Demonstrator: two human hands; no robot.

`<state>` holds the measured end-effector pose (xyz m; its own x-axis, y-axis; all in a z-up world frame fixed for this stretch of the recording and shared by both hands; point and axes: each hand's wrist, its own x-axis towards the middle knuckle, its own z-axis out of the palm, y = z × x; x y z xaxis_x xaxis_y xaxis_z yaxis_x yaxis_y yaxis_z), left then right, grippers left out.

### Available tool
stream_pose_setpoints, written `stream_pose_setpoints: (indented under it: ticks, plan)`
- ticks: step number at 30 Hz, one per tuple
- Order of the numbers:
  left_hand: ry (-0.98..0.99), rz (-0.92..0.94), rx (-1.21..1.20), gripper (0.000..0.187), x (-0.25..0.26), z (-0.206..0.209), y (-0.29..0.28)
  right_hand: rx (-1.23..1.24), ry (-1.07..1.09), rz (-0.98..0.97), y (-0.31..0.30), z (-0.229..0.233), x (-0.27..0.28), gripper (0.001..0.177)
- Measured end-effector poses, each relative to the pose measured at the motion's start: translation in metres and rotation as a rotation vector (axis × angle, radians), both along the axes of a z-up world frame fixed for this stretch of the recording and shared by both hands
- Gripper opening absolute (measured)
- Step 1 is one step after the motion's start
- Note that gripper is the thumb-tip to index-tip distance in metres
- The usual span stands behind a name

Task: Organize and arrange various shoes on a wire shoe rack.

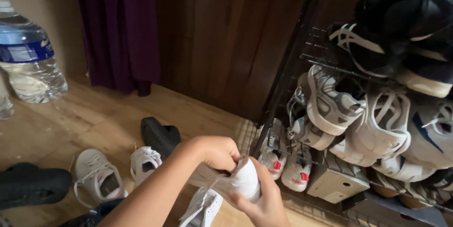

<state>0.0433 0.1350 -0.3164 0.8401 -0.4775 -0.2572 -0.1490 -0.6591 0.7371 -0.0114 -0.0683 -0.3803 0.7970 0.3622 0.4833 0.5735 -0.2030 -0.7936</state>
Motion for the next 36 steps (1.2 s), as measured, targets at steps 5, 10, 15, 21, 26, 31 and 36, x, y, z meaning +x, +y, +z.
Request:
stream_pose_setpoints:
  ticks: [5, 10, 15, 21, 26, 31, 36]
  plan:
    - [-0.085, 0.057, -0.107, 0.020, 0.001, 0.003, 0.003, 0.022, 0.067, 0.032, -0.015, -0.003, 0.006, 0.082]
    - [-0.261, 0.332, -0.113, 0.017, -0.009, 0.038, 0.013, 0.042, 0.108, -0.008, -0.024, 0.005, 0.008, 0.080]
    - [0.243, 0.296, 0.360, 0.028, -0.015, 0.033, 0.021, 0.071, 0.137, -0.071, -0.020, 0.017, -0.001, 0.080]
    - [0.432, 0.178, 0.507, 0.043, -0.048, 0.001, -0.011, 0.173, 0.132, -0.067, -0.013, 0.018, -0.004, 0.075]
    - [0.398, 0.242, 0.069, 0.035, -0.033, -0.070, -0.001, 0.184, 0.141, -0.104, -0.016, 0.024, -0.002, 0.068]
    - [0.324, 0.248, 0.104, 0.027, -0.031, -0.020, 0.010, 0.163, 0.102, -0.145, -0.024, 0.024, -0.003, 0.068]
    - [-0.081, 0.276, 0.239, 0.034, -0.055, 0.094, 0.000, 0.144, 0.080, -0.139, -0.021, 0.027, -0.007, 0.074]
